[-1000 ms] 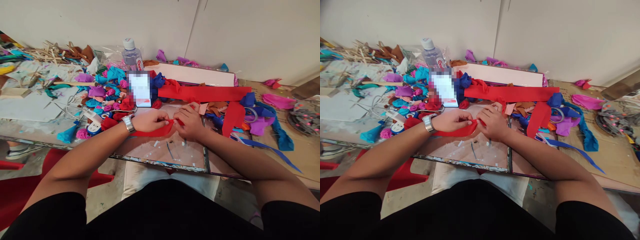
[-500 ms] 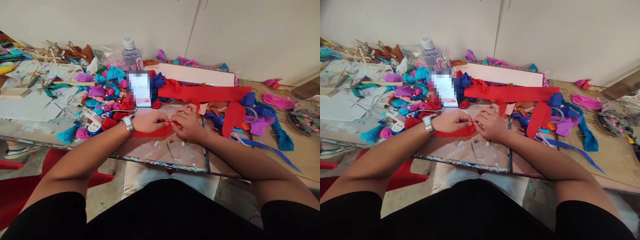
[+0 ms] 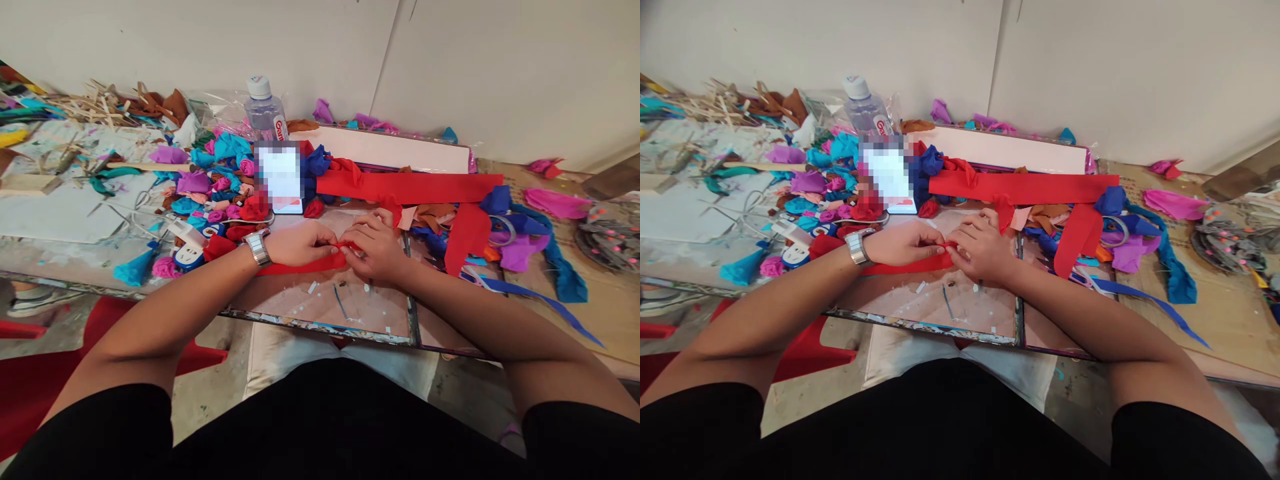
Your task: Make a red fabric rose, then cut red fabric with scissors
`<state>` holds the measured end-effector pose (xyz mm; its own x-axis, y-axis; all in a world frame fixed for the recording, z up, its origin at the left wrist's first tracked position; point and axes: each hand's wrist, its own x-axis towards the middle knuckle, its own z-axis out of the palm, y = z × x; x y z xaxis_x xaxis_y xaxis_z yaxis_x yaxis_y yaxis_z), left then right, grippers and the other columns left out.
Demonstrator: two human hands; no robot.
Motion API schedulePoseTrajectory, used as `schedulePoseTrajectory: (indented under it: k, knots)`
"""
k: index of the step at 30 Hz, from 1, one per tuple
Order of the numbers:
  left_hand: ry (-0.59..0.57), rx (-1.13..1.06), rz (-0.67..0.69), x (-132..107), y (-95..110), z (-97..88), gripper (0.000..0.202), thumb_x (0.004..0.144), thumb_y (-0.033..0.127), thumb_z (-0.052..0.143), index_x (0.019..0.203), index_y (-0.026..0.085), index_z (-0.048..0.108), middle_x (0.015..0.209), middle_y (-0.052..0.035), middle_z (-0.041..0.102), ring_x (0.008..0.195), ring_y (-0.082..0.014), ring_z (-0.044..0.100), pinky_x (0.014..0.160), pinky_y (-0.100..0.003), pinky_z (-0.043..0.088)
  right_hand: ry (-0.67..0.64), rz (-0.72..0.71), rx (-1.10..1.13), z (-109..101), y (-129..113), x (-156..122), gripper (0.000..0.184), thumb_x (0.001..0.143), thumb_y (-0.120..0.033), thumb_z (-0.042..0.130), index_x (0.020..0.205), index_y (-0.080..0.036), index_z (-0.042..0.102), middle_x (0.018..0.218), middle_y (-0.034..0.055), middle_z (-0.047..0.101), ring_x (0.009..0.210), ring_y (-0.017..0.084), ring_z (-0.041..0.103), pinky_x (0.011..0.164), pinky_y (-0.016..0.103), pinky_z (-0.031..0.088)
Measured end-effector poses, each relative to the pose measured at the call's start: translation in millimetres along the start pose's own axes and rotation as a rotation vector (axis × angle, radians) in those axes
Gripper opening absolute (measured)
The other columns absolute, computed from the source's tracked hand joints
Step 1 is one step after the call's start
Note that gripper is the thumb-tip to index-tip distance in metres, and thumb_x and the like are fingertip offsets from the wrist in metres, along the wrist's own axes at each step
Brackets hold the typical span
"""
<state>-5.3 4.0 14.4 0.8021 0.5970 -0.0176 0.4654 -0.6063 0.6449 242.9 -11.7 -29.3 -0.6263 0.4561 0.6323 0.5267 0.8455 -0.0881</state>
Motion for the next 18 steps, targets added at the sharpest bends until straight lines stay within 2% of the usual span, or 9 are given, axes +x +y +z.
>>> schedulePoseTrajectory:
  k: [4,12,18]
  knots:
    - [0.012,0.012,0.001,0.4,0.6,0.0,0.029,0.100,0.033,0.055,0.089,0.015,0.075,0.069,0.0007,0.063,0.063,-0.0122,0.050,0.063,-0.027,0.034,-0.009,-0.030,0.012,-0.5,-0.2,1.6,0.010,0.103,-0.026,0.066,0.097,-0.024,0.073,0.093,0.0032,0.083,0.100,0.026,0.068,0.102,0.050,0.039]
    - [0.015,0.012,-0.032,0.9,1.4,0.0,0.029,0.099,0.033,0.052,0.085,0.016,0.071,0.071,-0.0004,0.062,0.064,-0.0129,0.050,0.064,-0.028,0.034,0.019,-0.046,0.007,5.4,6.3,-2.4,0.009,0.102,-0.024,0.068,0.102,-0.025,0.077,0.098,0.0036,0.085,0.103,0.026,0.070,0.101,0.049,0.044]
    - [0.021,0.010,-0.039,1.8,-0.4,0.2,0.028,0.098,0.033,0.053,0.084,0.015,0.069,0.068,0.0016,0.056,0.063,-0.0121,0.046,0.063,-0.027,0.034,0.063,-0.077,0.022,7.1,7.3,-3.5,0.010,0.102,-0.022,0.069,0.105,-0.024,0.078,0.096,0.0047,0.084,0.101,0.026,0.070,0.096,0.045,0.048]
